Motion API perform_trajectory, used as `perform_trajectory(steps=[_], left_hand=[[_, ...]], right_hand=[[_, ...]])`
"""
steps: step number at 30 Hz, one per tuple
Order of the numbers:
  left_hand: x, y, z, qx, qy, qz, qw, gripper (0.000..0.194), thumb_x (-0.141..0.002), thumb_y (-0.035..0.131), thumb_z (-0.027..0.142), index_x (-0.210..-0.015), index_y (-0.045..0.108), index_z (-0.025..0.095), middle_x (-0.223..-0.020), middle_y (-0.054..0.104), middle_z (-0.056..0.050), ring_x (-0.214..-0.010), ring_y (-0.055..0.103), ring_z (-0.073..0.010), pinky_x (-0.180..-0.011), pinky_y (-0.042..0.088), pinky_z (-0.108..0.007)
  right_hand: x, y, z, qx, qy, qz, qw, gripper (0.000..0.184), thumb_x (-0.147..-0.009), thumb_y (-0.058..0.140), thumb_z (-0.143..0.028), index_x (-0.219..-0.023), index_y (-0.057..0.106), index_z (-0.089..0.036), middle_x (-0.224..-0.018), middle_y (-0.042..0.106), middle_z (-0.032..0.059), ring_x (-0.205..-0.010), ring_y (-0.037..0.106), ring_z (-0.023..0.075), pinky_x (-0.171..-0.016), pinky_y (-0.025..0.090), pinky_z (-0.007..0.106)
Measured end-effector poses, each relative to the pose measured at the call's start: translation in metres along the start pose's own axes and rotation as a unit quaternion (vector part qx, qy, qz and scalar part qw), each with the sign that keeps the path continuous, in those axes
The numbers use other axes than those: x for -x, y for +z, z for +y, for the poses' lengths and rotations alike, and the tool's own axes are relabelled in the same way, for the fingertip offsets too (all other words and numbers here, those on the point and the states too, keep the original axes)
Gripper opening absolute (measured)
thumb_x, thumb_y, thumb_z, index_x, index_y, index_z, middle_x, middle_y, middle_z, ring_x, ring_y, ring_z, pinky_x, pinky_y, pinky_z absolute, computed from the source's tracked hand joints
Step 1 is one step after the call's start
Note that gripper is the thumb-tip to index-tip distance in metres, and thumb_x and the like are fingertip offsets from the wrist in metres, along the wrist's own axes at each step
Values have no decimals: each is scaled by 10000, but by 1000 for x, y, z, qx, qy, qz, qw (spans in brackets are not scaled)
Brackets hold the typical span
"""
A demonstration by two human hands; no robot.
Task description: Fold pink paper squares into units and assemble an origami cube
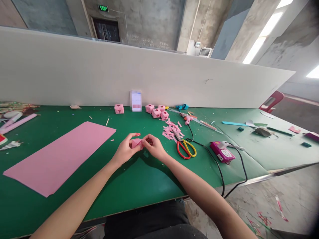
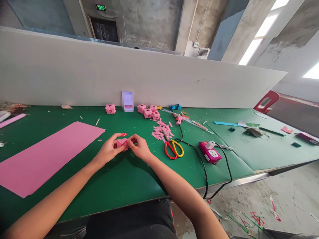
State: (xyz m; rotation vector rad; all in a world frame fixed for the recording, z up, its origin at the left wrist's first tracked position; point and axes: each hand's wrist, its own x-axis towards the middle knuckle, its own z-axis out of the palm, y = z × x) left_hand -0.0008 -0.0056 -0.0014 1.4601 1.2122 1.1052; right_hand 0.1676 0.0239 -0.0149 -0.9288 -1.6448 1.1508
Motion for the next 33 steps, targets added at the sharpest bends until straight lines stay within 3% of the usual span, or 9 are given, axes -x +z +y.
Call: perform_trajectory(steps=[9, 14, 22, 26, 33], left_hand=[[1, -2, 0, -17, 2, -23, 1000, 715, -728, 812, 464, -1333, 510, 230, -834, 761, -38, -829, 742, -258, -820, 561, -395], [2, -2, 0, -21, 0, -35, 999, 734, -720, 821, 425, -1352, 495, 242, -798, 736, -12, -758, 724, -237, -731, 556, -357], [-1, -1, 2, 26, 10, 21, 999, 705, -714, 825, 486, -1293, 519, 224, -982, 783, -79, -911, 760, -279, -865, 574, -411], [1, -3, 10, 8, 18, 85, 996, 671, -722, 818, 494, -1266, 541, 217, -905, 776, -53, -876, 760, -272, -830, 597, -406], [-1, 2, 5, 110, 7, 48, 993, 712, -691, 856, 451, -1266, 517, 201, -1062, 771, -90, -970, 750, -266, -870, 615, -419]], right_hand=[[0, 0, -1, -24, 9, -1, 1000, 254, -863, 612, -443, -851, 582, -191, -744, 641, 5, -686, 618, 145, -619, 478, 255], [0, -1, -5, -16, 6, -14, 1000, 299, -842, 621, -483, -822, 596, -185, -750, 617, -1, -675, 565, 128, -610, 438, 244], [-2, -7, -5, -17, 12, 20, 1000, 316, -829, 625, -500, -790, 579, -190, -702, 591, -8, -649, 531, 127, -593, 412, 243], [-1, -9, -4, -28, 8, 17, 999, 354, -827, 633, -531, -763, 565, -189, -691, 588, -10, -639, 522, 125, -592, 406, 244], [1, -3, -5, -43, -3, 21, 999, 379, -803, 680, -548, -765, 587, -182, -707, 606, 4, -641, 544, 134, -600, 411, 257]])
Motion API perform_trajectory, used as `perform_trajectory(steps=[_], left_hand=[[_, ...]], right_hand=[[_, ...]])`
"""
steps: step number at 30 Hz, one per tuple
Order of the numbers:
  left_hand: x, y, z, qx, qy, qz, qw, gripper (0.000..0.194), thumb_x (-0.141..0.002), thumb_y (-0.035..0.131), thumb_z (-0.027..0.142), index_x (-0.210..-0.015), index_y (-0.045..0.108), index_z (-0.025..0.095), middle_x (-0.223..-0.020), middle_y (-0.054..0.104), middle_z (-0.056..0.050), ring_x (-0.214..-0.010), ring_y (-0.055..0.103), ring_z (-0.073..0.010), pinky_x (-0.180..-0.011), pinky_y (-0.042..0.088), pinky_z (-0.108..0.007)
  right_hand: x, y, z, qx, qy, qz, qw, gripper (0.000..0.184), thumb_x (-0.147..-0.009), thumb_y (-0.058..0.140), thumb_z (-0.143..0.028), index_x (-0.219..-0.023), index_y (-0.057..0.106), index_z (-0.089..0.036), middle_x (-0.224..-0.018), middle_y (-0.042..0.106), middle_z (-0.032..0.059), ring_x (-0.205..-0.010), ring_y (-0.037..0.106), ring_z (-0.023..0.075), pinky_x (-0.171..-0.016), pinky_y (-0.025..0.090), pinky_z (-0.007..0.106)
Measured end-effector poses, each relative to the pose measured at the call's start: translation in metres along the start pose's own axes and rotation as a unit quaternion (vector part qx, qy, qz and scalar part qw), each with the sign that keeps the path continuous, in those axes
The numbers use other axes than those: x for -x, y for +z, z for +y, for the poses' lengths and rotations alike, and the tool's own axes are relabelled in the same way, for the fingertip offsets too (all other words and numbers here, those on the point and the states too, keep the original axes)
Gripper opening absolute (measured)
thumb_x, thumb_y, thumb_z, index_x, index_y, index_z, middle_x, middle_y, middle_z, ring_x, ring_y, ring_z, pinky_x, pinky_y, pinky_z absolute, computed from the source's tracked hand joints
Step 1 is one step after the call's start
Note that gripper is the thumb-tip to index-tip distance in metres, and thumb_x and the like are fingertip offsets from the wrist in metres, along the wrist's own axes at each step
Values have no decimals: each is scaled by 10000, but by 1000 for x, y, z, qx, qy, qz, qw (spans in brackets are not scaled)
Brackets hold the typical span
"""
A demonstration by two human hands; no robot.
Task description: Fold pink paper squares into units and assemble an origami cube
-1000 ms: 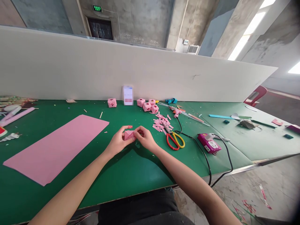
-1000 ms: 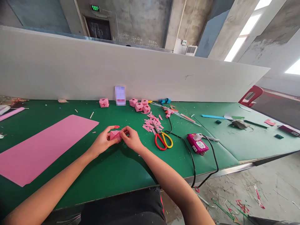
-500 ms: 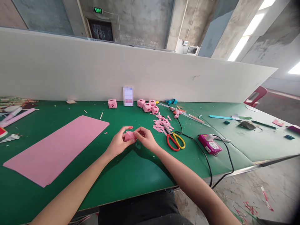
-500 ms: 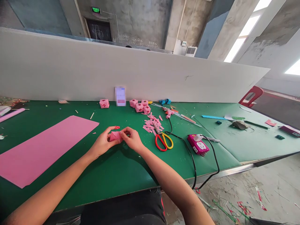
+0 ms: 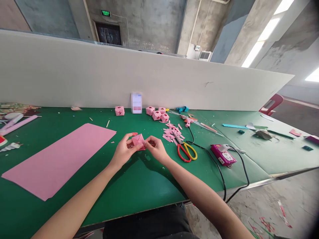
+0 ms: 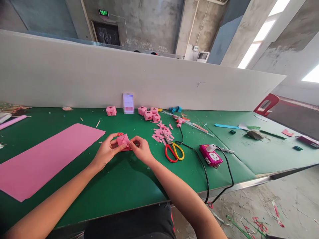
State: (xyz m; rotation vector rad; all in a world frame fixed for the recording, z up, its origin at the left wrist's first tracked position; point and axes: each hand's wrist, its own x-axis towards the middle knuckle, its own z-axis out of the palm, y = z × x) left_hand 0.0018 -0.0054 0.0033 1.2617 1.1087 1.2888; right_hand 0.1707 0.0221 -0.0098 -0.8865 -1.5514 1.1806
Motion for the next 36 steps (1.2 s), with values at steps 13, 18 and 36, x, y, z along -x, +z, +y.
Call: perform_trajectory(steps=[13, 18, 36], left_hand=[[2, -1, 5, 10, -17, 27, 999, 679, -680, 872, 435, -1227, 544, 202, -968, 784, -62, -927, 751, -242, -872, 604, -395], [0, -1, 2, -4, -37, 3, 999, 717, -687, 867, 448, -1260, 521, 192, -993, 782, -82, -943, 745, -243, -888, 587, -403], [2, 2, 4, 16, -24, -15, 999, 682, -709, 853, 445, -1241, 505, 198, -960, 784, -57, -891, 768, -244, -957, 587, -473]], right_hand=[[1, 3, 0, 59, 3, -7, 998, 319, -863, 605, -500, -795, 585, -188, -731, 612, 3, -669, 554, 136, -579, 402, 242], [2, 1, -1, 97, -29, -22, 995, 287, -887, 573, -462, -791, 562, -191, -742, 605, 3, -682, 543, 138, -601, 403, 250], [1, 3, -3, 65, -22, 9, 998, 261, -865, 600, -445, -825, 607, -187, -791, 647, 19, -712, 578, 144, -616, 429, 255]])
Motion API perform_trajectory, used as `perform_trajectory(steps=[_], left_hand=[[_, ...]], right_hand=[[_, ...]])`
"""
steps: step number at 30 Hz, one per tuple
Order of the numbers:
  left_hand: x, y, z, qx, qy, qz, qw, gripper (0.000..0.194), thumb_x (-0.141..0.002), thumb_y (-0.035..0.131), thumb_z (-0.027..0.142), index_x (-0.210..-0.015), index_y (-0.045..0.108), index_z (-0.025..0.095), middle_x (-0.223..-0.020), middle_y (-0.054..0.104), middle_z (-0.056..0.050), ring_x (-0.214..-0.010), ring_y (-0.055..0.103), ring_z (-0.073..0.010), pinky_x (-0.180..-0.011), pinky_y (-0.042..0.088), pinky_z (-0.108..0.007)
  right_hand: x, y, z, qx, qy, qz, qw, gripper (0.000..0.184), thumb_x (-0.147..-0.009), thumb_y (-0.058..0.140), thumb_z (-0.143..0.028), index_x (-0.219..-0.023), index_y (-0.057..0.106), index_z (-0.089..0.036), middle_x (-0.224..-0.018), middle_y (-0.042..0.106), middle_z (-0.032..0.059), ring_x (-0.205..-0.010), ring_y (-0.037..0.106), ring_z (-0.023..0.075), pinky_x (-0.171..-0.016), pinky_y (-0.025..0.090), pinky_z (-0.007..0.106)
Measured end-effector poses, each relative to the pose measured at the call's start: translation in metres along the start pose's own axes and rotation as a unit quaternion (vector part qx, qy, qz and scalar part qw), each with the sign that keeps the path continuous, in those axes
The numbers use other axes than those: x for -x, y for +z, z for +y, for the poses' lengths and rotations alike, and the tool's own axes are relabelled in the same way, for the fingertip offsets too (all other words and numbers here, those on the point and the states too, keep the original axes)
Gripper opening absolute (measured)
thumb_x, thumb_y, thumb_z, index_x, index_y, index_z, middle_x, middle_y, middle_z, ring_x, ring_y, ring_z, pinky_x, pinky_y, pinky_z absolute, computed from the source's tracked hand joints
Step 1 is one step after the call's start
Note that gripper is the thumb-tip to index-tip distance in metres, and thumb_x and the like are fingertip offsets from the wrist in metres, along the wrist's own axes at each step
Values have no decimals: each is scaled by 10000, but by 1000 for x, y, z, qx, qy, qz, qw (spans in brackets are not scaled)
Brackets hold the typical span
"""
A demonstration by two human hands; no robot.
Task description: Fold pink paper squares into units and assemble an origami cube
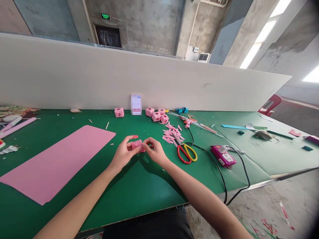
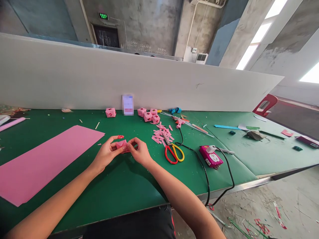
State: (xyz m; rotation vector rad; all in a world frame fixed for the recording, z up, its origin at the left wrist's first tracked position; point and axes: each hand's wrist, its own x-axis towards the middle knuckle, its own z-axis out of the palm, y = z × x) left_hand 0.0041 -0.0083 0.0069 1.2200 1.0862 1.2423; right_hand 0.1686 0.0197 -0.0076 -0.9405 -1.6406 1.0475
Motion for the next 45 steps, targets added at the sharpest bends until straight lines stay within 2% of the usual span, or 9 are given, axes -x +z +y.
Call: perform_trajectory(steps=[6, 11, 21, 26, 34, 42, 45], left_hand=[[-1, -3, -3, -15, 4, -9, 1000, 689, -706, 857, 436, -1258, 509, 214, -1010, 781, -74, -947, 763, -261, -949, 585, -453], [-3, -3, -8, -42, 11, -12, 999, 690, -696, 855, 464, -1252, 528, 218, -1004, 775, -82, -929, 763, -276, -895, 595, -436], [0, -2, -7, -100, 19, -18, 995, 683, -720, 827, 496, -1271, 525, 228, -1000, 774, -79, -925, 751, -268, -850, 576, -391], [1, -1, -5, -107, 21, -20, 994, 693, -714, 824, 506, -1273, 527, 223, -1000, 771, -84, -926, 749, -276, -849, 572, -401], [0, -1, -9, -90, 23, -32, 995, 693, -692, 847, 471, -1265, 540, 230, -968, 780, -72, -930, 755, -283, -889, 574, -435], [0, -2, 0, -40, 28, 38, 998, 684, -699, 845, 445, -1259, 528, 213, -1029, 766, -80, -952, 750, -270, -884, 601, -426], [0, -1, 2, -41, 28, 41, 998, 670, -705, 840, 442, -1253, 535, 209, -1026, 763, -82, -957, 744, -272, -869, 610, -428]], right_hand=[[-2, 0, 2, -47, 31, -8, 998, 316, -841, 628, -502, -825, 638, -186, -779, 654, 20, -702, 577, 144, -623, 449, 256], [-1, -1, 0, -58, 22, -6, 998, 287, -834, 654, -469, -790, 610, -189, -755, 663, 21, -716, 604, 157, -662, 494, 273], [-1, 0, -1, -81, 31, -4, 996, 261, -828, 640, -442, -797, 608, -184, -724, 642, 5, -674, 580, 138, -665, 480, 272], [0, -1, -4, -52, 15, 0, 999, 265, -832, 639, -449, -790, 610, -189, -755, 639, 11, -706, 581, 144, -665, 484, 266], [-2, -1, 1, -48, 30, 16, 998, 364, -842, 615, -553, -781, 594, -195, -730, 632, 13, -674, 566, 143, -624, 458, 265], [-4, -3, 8, -34, 38, 28, 998, 355, -846, 580, -555, -806, 562, -203, -726, 599, 6, -680, 548, 146, -586, 418, 251], [-3, -2, 9, -25, 28, 24, 999, 324, -876, 547, -532, -830, 539, -211, -740, 594, 3, -702, 554, 150, -610, 436, 257]])
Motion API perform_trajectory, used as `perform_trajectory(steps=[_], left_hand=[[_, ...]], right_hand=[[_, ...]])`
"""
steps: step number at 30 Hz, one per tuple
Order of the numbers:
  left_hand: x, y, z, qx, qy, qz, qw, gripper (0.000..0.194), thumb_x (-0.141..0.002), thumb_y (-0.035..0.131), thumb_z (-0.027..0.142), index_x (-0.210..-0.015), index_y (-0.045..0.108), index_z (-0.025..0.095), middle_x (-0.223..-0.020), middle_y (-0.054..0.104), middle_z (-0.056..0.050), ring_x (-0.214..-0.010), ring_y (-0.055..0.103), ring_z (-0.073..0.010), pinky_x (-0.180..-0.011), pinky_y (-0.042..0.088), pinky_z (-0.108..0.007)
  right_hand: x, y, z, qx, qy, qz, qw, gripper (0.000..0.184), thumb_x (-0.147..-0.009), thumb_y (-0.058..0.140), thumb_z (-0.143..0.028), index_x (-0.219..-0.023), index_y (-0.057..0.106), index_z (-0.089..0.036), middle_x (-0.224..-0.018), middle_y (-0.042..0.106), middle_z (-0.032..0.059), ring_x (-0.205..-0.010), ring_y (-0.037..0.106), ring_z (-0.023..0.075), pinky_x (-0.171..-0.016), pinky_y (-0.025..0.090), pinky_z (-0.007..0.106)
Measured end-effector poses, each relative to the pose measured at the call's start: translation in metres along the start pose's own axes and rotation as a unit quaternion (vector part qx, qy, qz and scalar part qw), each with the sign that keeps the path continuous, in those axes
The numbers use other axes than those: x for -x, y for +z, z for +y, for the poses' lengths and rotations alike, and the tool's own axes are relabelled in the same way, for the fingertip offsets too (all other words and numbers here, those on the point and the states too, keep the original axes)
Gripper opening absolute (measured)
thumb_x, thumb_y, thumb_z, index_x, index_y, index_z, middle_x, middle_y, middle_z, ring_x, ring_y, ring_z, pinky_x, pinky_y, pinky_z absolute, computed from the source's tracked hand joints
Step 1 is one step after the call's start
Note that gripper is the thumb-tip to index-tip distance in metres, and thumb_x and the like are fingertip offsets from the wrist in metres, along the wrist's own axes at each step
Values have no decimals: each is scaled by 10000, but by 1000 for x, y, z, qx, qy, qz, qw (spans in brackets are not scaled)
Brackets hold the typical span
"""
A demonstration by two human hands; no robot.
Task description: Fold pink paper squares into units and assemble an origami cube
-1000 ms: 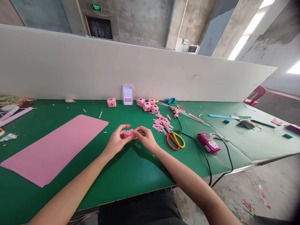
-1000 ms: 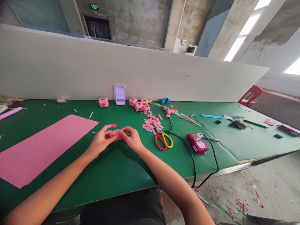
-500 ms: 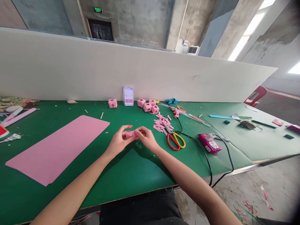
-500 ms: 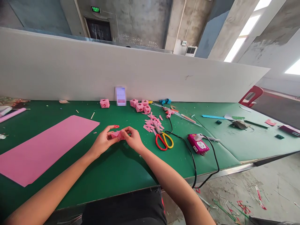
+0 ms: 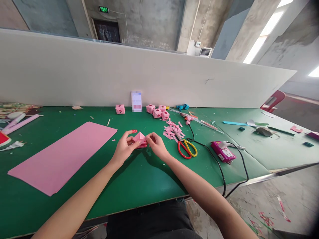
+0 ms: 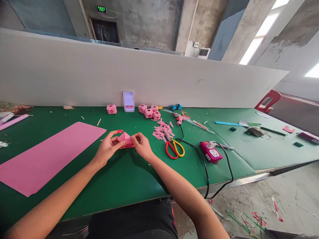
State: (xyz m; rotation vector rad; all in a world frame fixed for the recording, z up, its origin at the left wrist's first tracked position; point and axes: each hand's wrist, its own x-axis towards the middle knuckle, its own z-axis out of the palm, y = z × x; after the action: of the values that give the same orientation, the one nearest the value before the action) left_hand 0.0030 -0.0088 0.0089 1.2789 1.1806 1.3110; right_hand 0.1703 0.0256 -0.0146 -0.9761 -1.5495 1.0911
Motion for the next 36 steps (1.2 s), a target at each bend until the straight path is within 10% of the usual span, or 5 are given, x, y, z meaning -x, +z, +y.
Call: perform_trajectory(steps=[16, 26, 36], left_hand=[[-2, -1, -12, -68, 15, -45, 997, 645, -747, 795, 438, -1282, 511, 219, -998, 768, -78, -890, 751, -260, -849, 582, -414], [-6, -11, -13, -234, 148, 50, 960, 370, -883, 614, 373, -1212, 549, 218, -1138, 719, -89, -1076, 682, -246, -880, 546, -383], [-16, -16, -33, -322, 180, 38, 929, 331, -897, 556, 307, -1214, 521, 219, -1244, 701, -115, -1200, 628, -281, -990, 498, -497]], right_hand=[[1, -1, -3, 43, -38, -35, 998, 342, -920, 521, -529, -823, 575, -206, -763, 629, 13, -722, 562, 158, -615, 418, 258], [-20, -38, 7, 187, 53, 128, 973, 218, -890, 557, -325, -712, 585, -203, -734, 658, 25, -705, 578, 182, -677, 422, 295], [-15, -32, 19, 376, -51, 102, 920, 225, -918, 625, -240, -1103, 752, -233, -1204, 665, 88, -1180, 478, 302, -1062, 379, 454]])
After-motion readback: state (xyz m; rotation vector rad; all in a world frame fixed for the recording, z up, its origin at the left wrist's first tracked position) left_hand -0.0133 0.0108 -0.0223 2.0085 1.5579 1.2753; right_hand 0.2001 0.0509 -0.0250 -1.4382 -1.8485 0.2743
